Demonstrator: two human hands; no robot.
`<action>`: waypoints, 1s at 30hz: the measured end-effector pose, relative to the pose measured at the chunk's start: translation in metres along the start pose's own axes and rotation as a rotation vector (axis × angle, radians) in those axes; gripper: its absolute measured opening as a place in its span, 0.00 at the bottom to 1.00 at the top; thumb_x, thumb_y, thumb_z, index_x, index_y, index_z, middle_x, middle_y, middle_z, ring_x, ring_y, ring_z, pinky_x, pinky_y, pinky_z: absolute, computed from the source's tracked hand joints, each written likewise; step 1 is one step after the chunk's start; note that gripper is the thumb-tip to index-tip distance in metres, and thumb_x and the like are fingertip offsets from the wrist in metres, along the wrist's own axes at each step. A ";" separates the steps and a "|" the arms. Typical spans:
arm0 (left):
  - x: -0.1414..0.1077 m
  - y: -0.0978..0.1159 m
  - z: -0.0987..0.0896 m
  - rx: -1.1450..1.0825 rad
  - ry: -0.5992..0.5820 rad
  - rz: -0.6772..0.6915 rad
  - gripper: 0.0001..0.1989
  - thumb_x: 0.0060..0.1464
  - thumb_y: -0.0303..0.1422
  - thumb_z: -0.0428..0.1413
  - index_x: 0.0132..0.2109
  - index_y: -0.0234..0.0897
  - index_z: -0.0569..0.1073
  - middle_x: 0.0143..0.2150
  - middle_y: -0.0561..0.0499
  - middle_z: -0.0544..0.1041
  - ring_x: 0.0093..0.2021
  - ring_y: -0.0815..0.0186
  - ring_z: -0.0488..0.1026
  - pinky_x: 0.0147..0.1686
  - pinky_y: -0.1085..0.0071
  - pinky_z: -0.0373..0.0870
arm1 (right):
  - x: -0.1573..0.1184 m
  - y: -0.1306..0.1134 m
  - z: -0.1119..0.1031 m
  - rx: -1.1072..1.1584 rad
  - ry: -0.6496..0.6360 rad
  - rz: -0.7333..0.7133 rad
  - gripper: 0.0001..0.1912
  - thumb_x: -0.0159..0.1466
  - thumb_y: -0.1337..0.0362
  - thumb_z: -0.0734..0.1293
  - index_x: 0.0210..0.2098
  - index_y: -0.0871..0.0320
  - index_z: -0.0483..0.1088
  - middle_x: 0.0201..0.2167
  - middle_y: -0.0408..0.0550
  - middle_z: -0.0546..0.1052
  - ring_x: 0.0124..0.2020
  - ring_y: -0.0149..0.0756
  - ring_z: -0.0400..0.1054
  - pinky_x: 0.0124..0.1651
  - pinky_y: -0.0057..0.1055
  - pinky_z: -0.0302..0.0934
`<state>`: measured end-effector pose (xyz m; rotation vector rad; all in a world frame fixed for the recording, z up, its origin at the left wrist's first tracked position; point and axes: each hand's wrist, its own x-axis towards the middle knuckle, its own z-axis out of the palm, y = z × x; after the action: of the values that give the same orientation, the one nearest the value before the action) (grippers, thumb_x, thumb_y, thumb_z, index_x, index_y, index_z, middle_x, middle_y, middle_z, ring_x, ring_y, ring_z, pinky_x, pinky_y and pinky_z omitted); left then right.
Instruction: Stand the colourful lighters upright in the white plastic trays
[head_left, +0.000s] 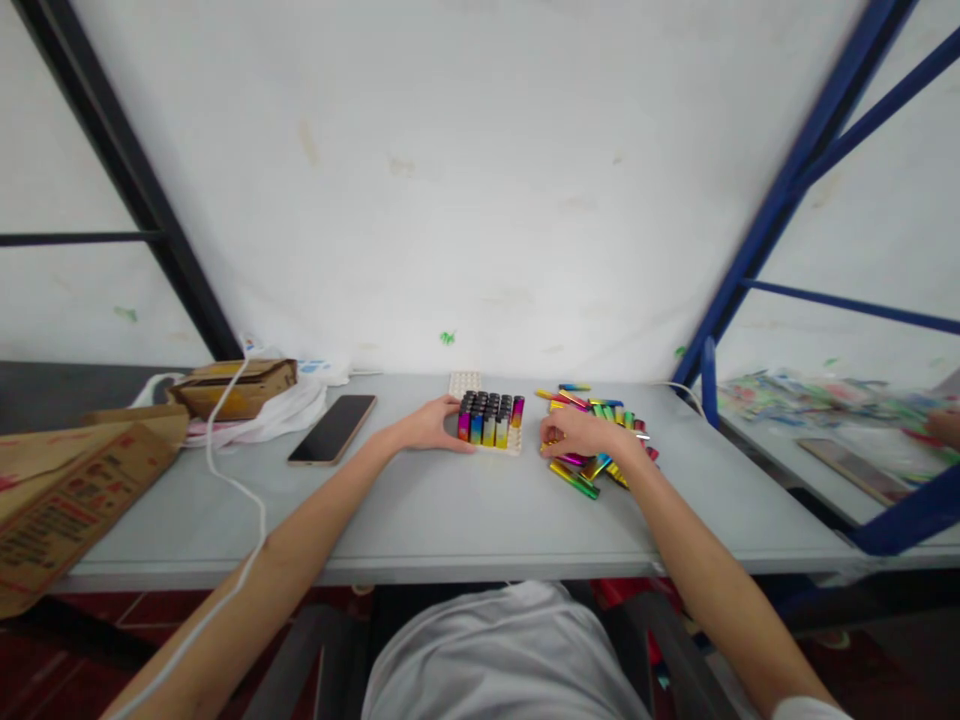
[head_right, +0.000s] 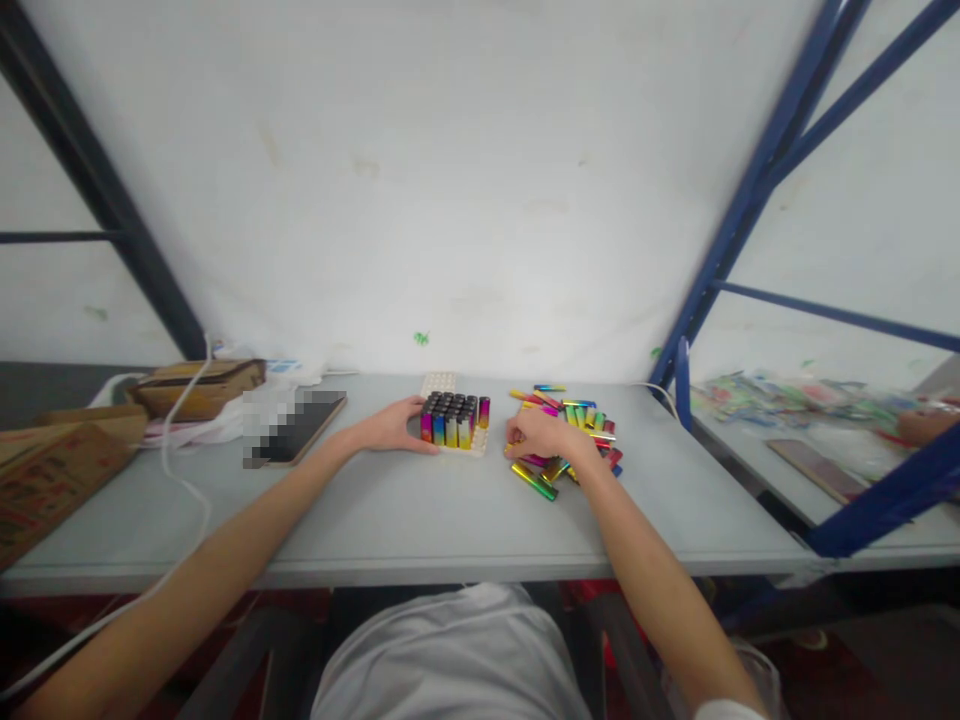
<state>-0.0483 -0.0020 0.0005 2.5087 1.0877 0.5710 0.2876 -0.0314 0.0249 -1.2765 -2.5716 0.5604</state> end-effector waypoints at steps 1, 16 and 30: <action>0.000 0.000 0.000 0.000 -0.004 0.001 0.38 0.43 0.58 0.67 0.55 0.38 0.79 0.61 0.44 0.75 0.60 0.47 0.72 0.64 0.58 0.65 | 0.001 0.001 0.000 -0.008 0.036 -0.003 0.07 0.57 0.63 0.76 0.31 0.58 0.77 0.28 0.46 0.78 0.29 0.35 0.68 0.32 0.29 0.58; 0.000 0.002 -0.001 0.022 -0.029 -0.010 0.39 0.44 0.59 0.66 0.57 0.38 0.77 0.61 0.42 0.74 0.61 0.47 0.71 0.65 0.57 0.64 | 0.019 -0.033 0.020 0.976 0.312 0.071 0.22 0.66 0.40 0.64 0.44 0.51 0.64 0.26 0.34 0.64 0.19 0.26 0.56 0.20 0.23 0.50; 0.000 -0.003 0.000 0.014 -0.014 -0.012 0.40 0.44 0.59 0.66 0.58 0.37 0.76 0.60 0.42 0.75 0.59 0.48 0.72 0.64 0.57 0.66 | 0.030 -0.020 0.022 0.780 0.556 0.095 0.25 0.55 0.43 0.74 0.38 0.59 0.74 0.23 0.39 0.68 0.22 0.27 0.56 0.25 0.25 0.52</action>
<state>-0.0503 0.0002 -0.0013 2.5126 1.1043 0.5435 0.2475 -0.0231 0.0142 -1.0600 -1.5947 0.9394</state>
